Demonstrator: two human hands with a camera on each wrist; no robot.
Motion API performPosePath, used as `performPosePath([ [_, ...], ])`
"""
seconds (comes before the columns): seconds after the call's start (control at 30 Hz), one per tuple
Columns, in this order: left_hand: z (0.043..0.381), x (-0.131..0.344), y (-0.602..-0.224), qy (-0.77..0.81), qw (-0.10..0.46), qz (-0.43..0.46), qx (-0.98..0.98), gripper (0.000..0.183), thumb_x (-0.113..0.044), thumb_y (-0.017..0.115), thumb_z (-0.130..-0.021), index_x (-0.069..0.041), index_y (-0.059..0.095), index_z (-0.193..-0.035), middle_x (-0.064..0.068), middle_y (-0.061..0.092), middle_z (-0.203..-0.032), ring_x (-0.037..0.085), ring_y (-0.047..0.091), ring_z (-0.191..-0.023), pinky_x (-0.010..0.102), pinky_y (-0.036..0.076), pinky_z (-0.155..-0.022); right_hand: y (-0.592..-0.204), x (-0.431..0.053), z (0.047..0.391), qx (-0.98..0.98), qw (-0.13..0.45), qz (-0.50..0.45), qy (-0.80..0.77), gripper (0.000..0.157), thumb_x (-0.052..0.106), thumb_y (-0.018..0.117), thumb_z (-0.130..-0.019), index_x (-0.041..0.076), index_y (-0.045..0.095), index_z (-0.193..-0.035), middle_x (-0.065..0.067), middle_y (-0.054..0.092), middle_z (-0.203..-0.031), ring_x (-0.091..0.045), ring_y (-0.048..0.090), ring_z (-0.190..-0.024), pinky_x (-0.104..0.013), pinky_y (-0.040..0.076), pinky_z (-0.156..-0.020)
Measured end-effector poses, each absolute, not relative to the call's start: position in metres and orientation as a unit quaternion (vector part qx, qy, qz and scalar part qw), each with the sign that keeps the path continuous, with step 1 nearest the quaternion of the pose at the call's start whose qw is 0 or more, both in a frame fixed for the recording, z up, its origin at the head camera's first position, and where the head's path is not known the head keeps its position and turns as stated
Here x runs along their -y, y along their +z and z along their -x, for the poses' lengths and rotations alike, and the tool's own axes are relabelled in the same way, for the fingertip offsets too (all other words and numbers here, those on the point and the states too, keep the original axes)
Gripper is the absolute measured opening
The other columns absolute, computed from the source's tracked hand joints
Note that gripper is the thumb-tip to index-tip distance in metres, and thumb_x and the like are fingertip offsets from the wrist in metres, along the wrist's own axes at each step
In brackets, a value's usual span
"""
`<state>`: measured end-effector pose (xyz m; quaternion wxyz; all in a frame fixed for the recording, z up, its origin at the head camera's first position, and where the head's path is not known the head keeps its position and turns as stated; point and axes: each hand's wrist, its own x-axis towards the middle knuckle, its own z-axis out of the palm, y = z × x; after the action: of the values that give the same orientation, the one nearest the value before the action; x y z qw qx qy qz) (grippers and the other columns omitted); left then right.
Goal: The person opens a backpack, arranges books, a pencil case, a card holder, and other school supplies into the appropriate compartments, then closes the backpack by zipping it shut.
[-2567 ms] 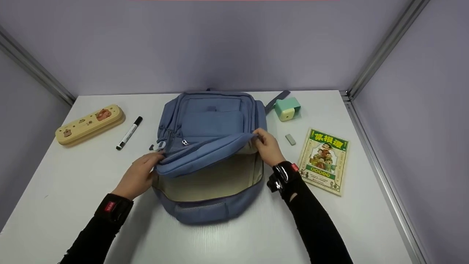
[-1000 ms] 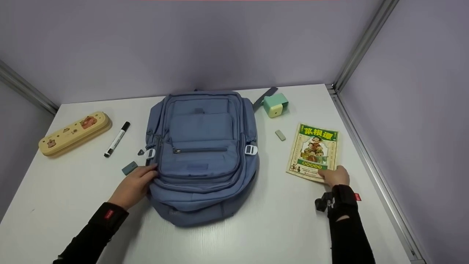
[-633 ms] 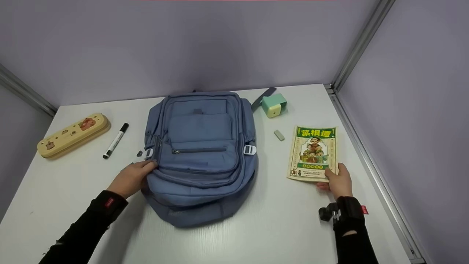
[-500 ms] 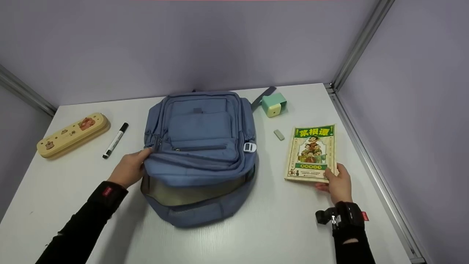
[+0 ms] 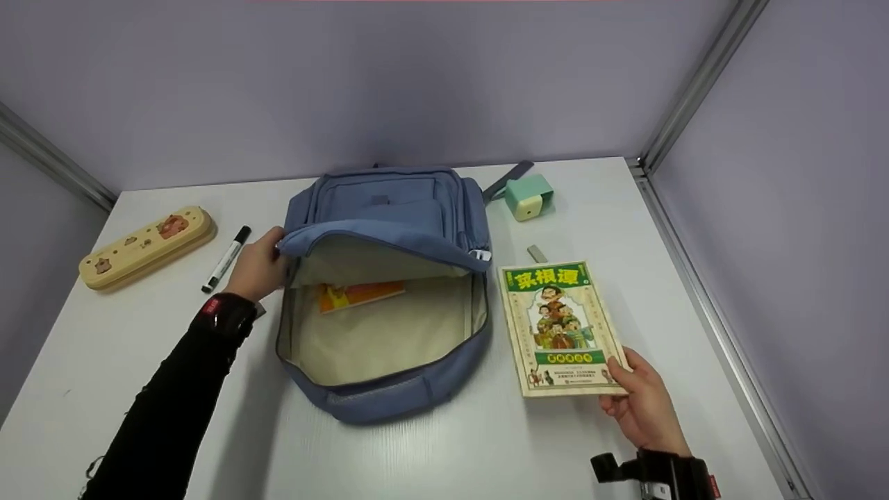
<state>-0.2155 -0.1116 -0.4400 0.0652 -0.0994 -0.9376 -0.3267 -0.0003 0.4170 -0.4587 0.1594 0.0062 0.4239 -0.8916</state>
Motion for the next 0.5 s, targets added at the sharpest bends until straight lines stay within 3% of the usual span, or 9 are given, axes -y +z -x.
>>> performPosePath([
  [0.13,0.218,0.11,-0.435,-0.328,0.046,0.089,0.939,0.019,0.0,0.052,-0.094,0.0,0.058,-0.113,0.03,0.069,-0.099,0.045,0.067,-0.085,0.053,0.05,-0.075,-0.453,-0.407,-0.006,-0.362,0.258,0.057,-0.894,0.055,0.009,0.011,-0.109,0.015,0.056,-0.14,-0.015,0.069,-0.127,-0.008,0.067,-0.072,-0.015,0.045,-0.058],
  [0.23,0.219,0.11,-0.433,-0.328,0.038,0.087,0.94,0.02,0.0,0.052,-0.094,0.0,0.058,-0.114,0.029,0.069,-0.101,0.045,0.066,-0.086,0.053,0.049,-0.076,-0.446,-0.388,-0.003,-0.349,0.302,0.065,-0.885,0.055,0.007,0.011,-0.109,0.014,0.054,-0.142,-0.016,0.067,-0.13,-0.007,0.068,-0.071,-0.015,0.047,-0.059],
  [0.4,0.218,0.11,-0.43,-0.33,0.043,0.093,0.938,0.021,0.0,0.053,-0.094,-0.001,0.059,-0.115,0.028,0.069,-0.098,0.043,0.065,-0.082,0.052,0.048,-0.075,-0.434,-0.338,0.015,-0.392,0.324,0.021,-0.861,0.04,0.009,0.027,-0.109,0.014,0.056,-0.136,-0.014,0.07,-0.124,-0.004,0.065,-0.067,-0.013,0.047,-0.055],
  [0.5,0.217,0.11,-0.427,-0.338,0.049,0.093,0.935,0.019,-0.002,0.054,-0.094,-0.002,0.06,-0.112,0.027,0.069,-0.095,0.042,0.064,-0.08,0.051,0.048,-0.074,-0.43,-0.305,0.031,-0.443,0.317,-0.025,-0.838,0.037,0.014,0.04,-0.107,0.004,0.042,-0.143,-0.01,0.073,-0.116,-0.002,0.061,-0.063,-0.012,0.045,-0.054],
])
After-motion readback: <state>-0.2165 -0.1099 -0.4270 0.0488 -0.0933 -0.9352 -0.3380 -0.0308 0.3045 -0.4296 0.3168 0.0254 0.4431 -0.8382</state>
